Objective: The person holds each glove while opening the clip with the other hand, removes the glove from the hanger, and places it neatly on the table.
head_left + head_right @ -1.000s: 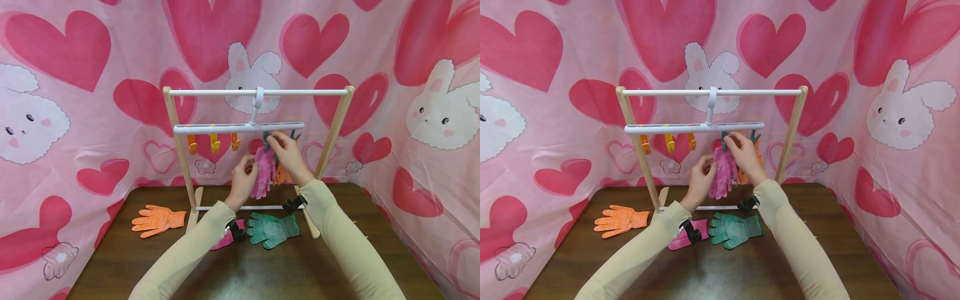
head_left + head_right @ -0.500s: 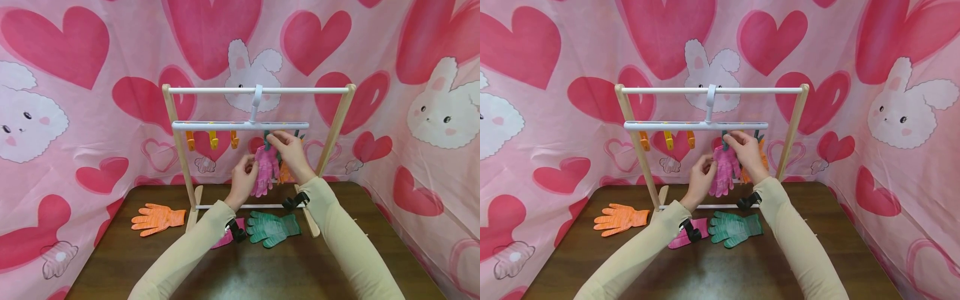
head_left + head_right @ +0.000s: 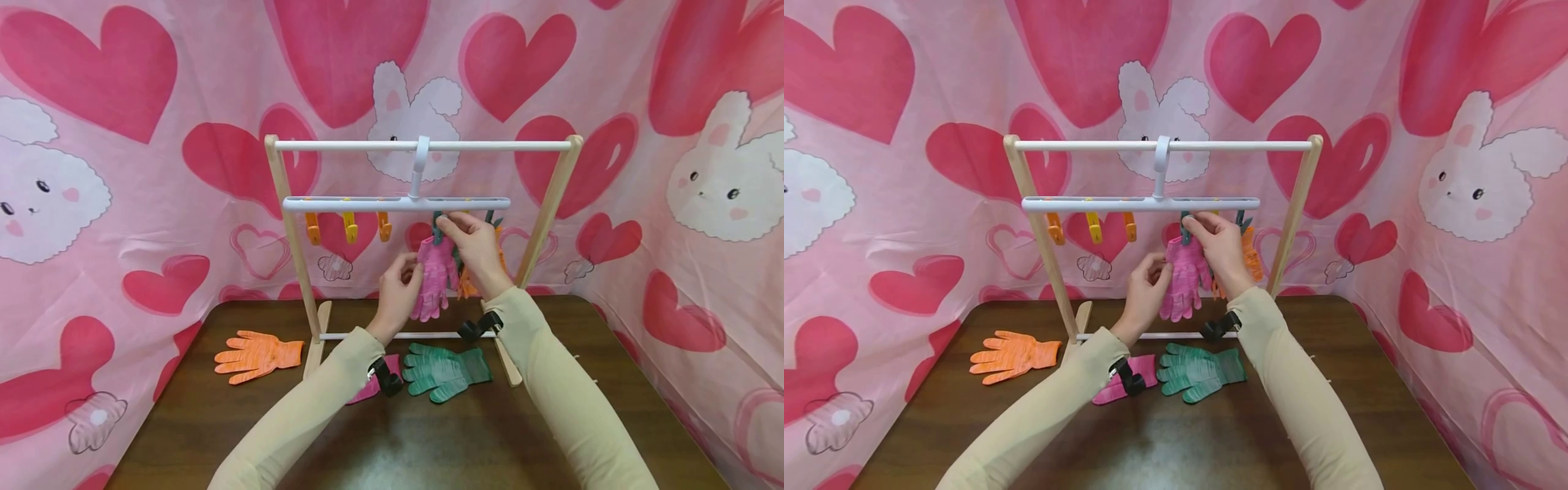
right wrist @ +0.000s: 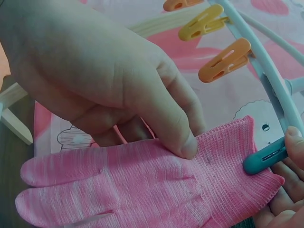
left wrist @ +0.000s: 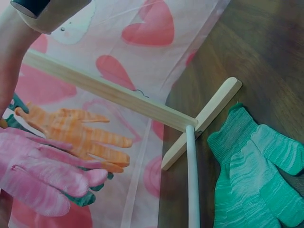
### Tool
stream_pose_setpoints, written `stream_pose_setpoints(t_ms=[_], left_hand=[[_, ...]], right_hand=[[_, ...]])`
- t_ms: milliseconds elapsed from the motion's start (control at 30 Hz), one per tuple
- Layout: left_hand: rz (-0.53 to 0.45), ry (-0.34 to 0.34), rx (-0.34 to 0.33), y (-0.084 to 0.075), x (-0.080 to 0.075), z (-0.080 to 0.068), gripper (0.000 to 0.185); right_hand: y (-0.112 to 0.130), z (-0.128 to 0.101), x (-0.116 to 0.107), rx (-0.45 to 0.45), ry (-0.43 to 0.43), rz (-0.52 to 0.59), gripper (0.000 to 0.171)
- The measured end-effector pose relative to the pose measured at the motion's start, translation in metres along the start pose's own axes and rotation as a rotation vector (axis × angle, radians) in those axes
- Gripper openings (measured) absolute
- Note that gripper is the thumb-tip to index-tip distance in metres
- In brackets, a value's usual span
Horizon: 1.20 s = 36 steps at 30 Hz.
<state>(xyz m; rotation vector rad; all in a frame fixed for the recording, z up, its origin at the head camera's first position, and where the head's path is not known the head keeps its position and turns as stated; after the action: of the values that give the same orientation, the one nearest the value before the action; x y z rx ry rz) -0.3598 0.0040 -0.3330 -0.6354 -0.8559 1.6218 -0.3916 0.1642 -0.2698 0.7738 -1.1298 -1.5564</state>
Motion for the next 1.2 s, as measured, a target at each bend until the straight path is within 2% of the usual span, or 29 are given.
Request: stream_pose_setpoints(t_ms=[467, 667, 1033, 1200], left_hand=[[-0.001, 0.001, -0.03, 0.008, -0.006, -0.005, 0.018], [-0.013, -0.007, -0.038, 0.012, -0.012, -0.011, 0.017], [-0.003, -0.021, -0.06, 0.016, -0.022, -0.02, 0.015], [-0.006, -0.032, -0.057, 0.015, -0.027, -0.024, 0.016]], right_hand=[[0.001, 0.0, -0.001, 0.031, -0.021, 0.009, 0.041], [-0.001, -0.002, -0.001, 0.064, 0.001, 0.005, 0.045], [-0.001, -0.006, -0.003, 0.039, 0.009, 0.107, 0.042], [-0.002, -0.008, -0.005, 0.036, 0.011, 0.117, 0.043]])
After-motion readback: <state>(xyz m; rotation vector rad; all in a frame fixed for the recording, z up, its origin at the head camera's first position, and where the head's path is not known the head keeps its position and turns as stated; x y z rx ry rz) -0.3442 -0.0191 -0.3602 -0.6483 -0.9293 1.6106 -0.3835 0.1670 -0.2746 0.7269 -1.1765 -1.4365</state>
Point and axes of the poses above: each hand's wrist, its own z-axis towards the middle knuckle, its own x-axis out of the palm, y = z × x, the point moved 9 cm from there along z, towards the middle knuckle, and after that the axes turned 12 degrees about -y, right-handed, at the moved point
